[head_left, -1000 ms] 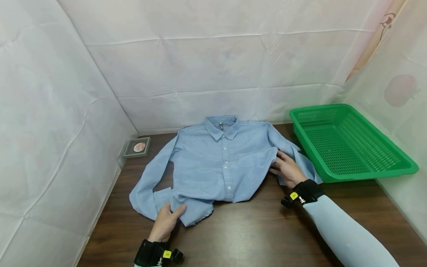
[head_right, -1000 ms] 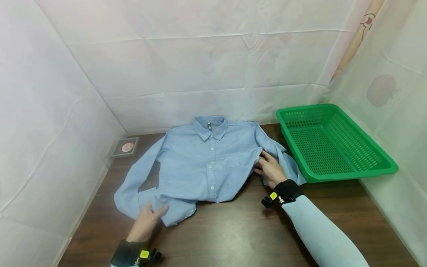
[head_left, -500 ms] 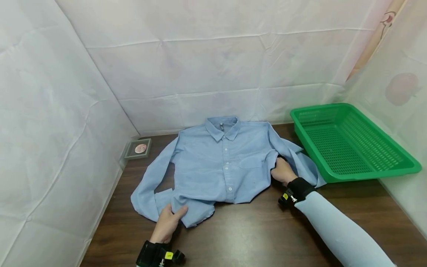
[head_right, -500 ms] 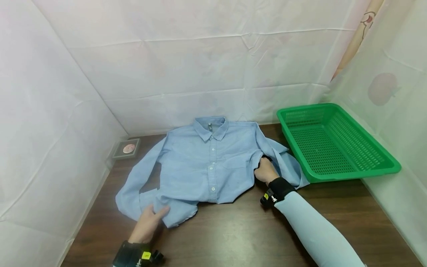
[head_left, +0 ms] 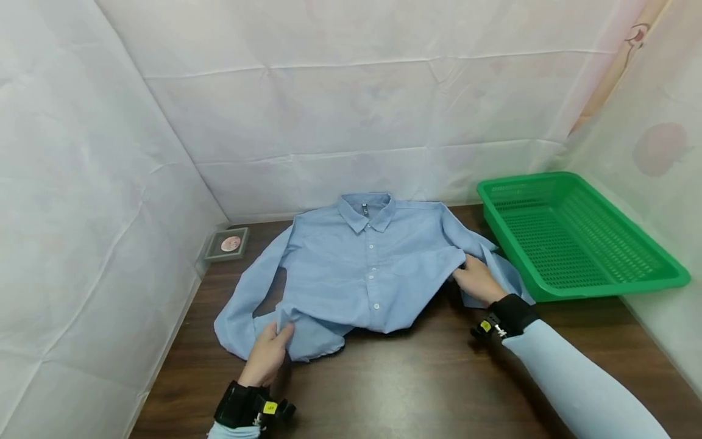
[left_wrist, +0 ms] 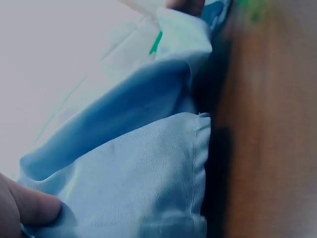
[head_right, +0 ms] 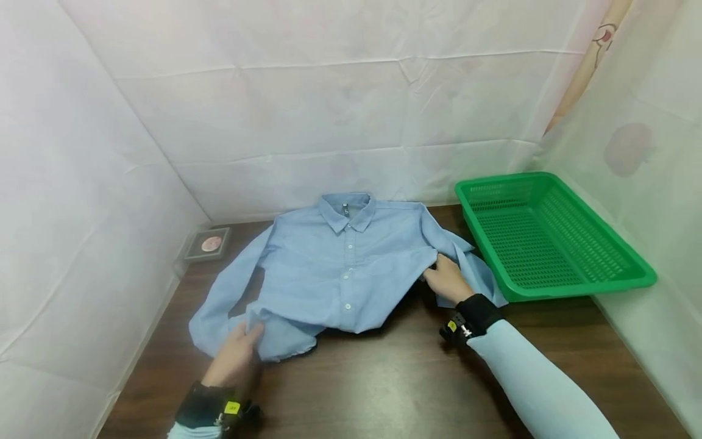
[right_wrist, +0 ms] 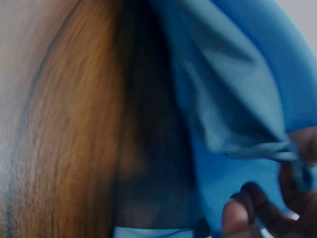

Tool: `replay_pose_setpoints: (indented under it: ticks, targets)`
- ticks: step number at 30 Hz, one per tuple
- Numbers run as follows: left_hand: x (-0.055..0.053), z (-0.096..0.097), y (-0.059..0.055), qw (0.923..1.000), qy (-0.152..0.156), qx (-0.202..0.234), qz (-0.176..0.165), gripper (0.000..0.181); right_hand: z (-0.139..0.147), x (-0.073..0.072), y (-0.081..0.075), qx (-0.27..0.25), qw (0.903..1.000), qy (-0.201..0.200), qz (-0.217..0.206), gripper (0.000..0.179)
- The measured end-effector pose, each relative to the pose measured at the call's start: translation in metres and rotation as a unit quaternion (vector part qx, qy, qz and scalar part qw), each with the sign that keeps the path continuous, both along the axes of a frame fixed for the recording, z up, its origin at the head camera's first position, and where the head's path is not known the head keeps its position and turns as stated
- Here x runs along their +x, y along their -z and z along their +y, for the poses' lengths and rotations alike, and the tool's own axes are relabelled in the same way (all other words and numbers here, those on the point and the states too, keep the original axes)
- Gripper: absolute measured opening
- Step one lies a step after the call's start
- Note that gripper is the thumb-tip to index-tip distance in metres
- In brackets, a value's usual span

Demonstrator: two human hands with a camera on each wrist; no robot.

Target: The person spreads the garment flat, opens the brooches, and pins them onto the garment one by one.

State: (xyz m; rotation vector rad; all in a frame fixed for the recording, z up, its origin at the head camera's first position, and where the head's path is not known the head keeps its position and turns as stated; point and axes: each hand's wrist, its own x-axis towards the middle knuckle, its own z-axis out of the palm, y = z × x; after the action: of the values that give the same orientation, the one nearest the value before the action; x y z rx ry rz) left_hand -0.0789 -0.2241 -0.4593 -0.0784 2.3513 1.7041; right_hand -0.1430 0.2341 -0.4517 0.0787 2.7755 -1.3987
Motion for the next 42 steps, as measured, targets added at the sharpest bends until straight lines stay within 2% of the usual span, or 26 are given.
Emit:
replay_pose_setpoints:
  ticks: [2,4,6,9,13,16,19,22,25,28,29,32,34,37,39,42]
  targets:
    - [-0.005,-0.002,-0.011,0.9999,0.003,0.001,0.013,0.031,0.0,0.006,-0.01,-0.063,0.9978,0.017,-0.006,0.028]
    - [-0.009,-0.004,-0.02,0.9994,0.008,0.019,0.028,0.034,0.002,0.012,-0.019,-0.139,0.99,0.022,-0.012,0.03]
    - [-0.014,-0.004,-0.026,0.9984,0.013,0.042,0.037,0.033,0.004,0.019,-0.027,-0.217,0.9754,0.025,-0.026,0.034]
    - [-0.016,-0.003,-0.032,0.9967,0.017,0.073,0.033,0.035,0.007,0.03,-0.035,-0.311,0.9486,0.024,-0.051,0.028]
    - [-0.014,-0.004,-0.038,0.995,0.028,0.096,0.008,0.034,0.01,0.047,-0.046,-0.37,0.9244,0.033,-0.087,0.028]
    - [-0.009,-0.006,-0.042,0.9943,0.039,0.097,-0.018,0.031,0.014,0.064,-0.054,-0.396,0.9117,0.024,-0.105,0.026]
    - [-0.004,-0.01,-0.045,0.9949,0.049,0.078,-0.04,0.029,0.02,0.081,-0.06,-0.417,0.902,-0.003,-0.111,0.026]
    - [0.003,-0.012,-0.045,0.9955,0.055,0.056,-0.053,0.034,0.025,0.097,-0.061,-0.412,0.9043,-0.021,-0.11,0.031]
    - [0.01,-0.014,-0.039,0.9962,0.059,0.031,-0.056,0.05,0.029,0.11,-0.058,-0.383,0.917,-0.025,-0.111,0.027]
    - [0.017,-0.016,-0.03,0.9962,0.066,-0.029,-0.049,0.061,0.032,0.122,-0.051,-0.355,0.9251,-0.028,-0.131,0.01]
    - [0.02,-0.016,-0.027,0.995,0.071,-0.055,-0.044,0.063,0.033,0.125,-0.048,-0.347,0.9263,-0.034,-0.142,0.012]
    - [0.027,-0.019,-0.018,0.9884,0.089,-0.118,-0.033,0.063,0.037,0.134,-0.041,-0.332,0.9228,-0.069,-0.183,0.033]
    - [0.032,-0.02,-0.013,0.9842,0.099,-0.144,-0.027,0.064,0.04,0.139,-0.038,-0.313,0.9209,-0.104,-0.207,0.038]
    - [0.038,-0.023,-0.007,0.9816,0.1,-0.161,-0.021,0.064,0.042,0.146,-0.031,-0.279,0.9197,-0.159,-0.226,0.036]
    - [0.042,-0.024,-0.004,0.9815,0.091,-0.166,-0.029,0.064,0.042,0.149,-0.027,-0.265,0.9162,-0.191,-0.232,0.033]
    - [0.047,-0.026,0.001,0.9822,0.078,-0.163,-0.051,0.074,0.039,0.153,-0.021,-0.243,0.9169,-0.215,-0.233,0.034]
